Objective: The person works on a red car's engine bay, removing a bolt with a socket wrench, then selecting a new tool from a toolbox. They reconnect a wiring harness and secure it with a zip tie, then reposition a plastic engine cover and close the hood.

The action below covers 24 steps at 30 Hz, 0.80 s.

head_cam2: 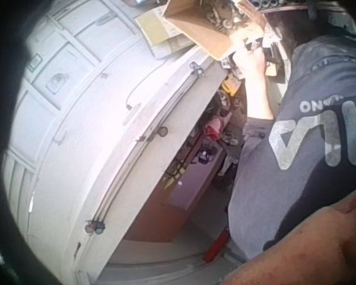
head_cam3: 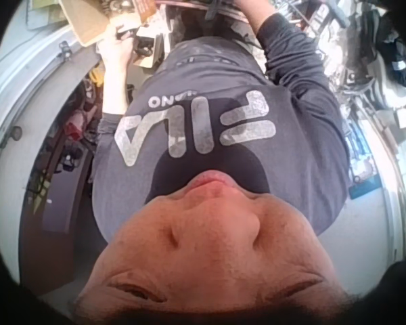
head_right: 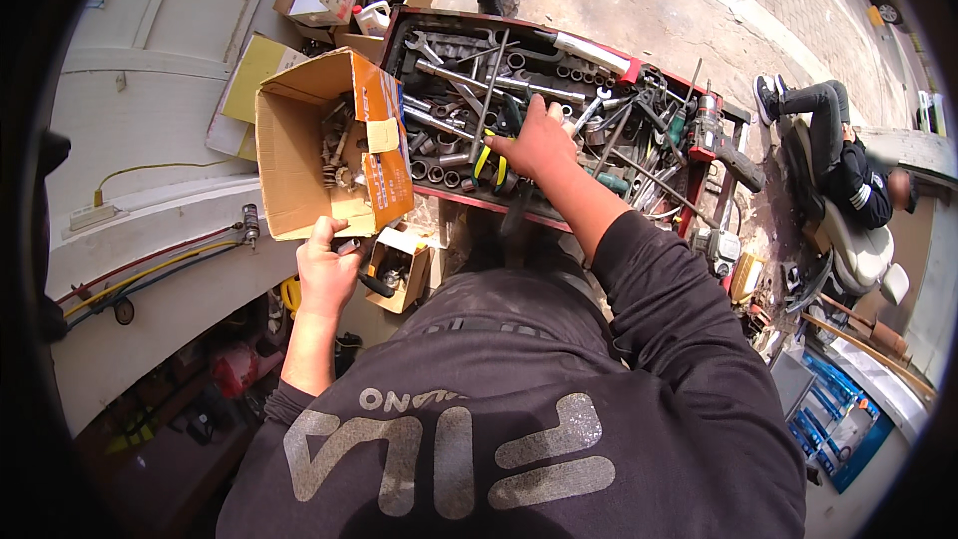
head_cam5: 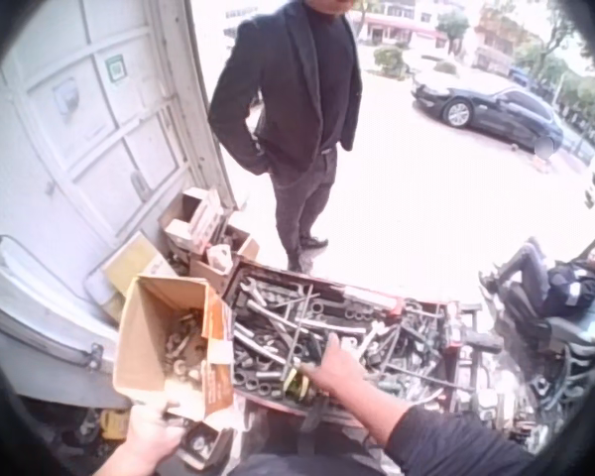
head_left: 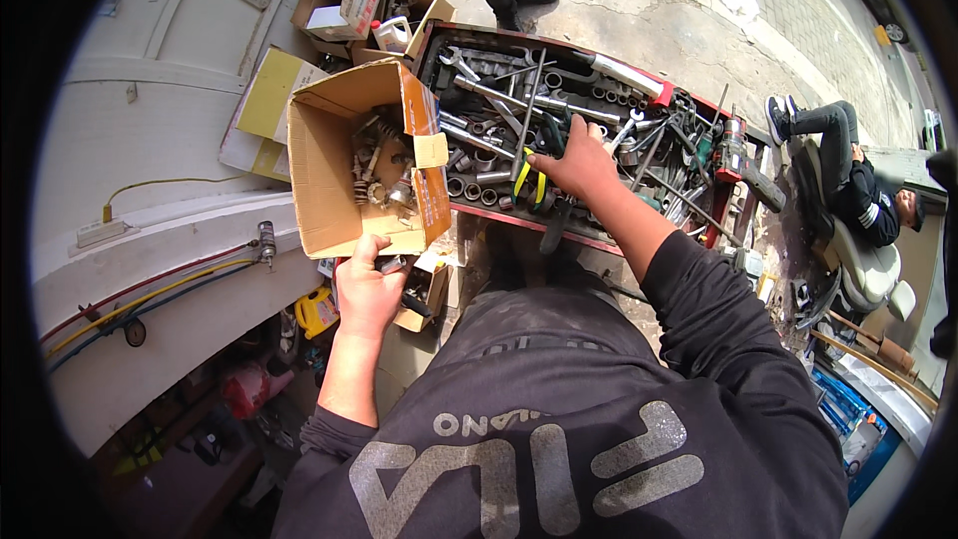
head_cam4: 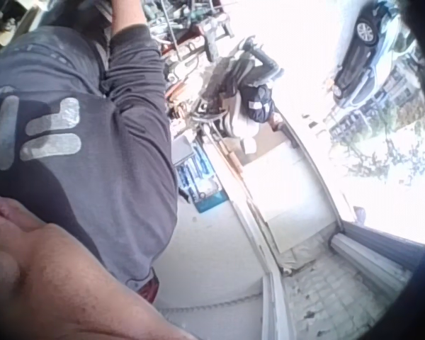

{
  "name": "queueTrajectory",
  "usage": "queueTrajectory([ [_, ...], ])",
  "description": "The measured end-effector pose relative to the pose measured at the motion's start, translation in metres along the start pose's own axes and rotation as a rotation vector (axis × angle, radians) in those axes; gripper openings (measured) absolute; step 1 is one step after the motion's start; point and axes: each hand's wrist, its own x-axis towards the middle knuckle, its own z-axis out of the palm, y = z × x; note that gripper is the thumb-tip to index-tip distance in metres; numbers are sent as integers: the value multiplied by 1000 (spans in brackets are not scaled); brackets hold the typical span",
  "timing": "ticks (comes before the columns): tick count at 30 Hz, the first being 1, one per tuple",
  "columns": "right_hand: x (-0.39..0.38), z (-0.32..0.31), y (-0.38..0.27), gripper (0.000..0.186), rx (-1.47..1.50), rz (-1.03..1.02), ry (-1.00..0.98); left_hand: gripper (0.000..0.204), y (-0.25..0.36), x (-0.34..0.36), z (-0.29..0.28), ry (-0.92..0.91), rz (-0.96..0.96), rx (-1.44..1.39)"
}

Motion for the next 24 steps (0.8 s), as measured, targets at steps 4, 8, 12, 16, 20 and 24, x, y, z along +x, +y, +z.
queueTrajectory([
  [4, 1, 7, -26, 131, -158, 88, -5, 32, -1, 1, -2, -18, -13, -30],
  [8, 9, 4, -18, 114, -58, 201, -21, 33, -8, 2, -3, -38, 23, -49],
  [12, 11, 27, -26, 108, -56, 242, -48, 33, -12, 2, -2, -29, 84, -42],
  [16, 7, 36, -37, 92, -54, 217, 27, 34, -10, 4, -4, -51, 57, -41],
  [20, 0, 34, -62, 79, -30, 153, 17, 36, -4, 4, -8, -76, 44, -71],
  [24, -1, 44, -91, 80, 57, 85, 25, 37, 1, 3, -9, -118, -34, -68],
])
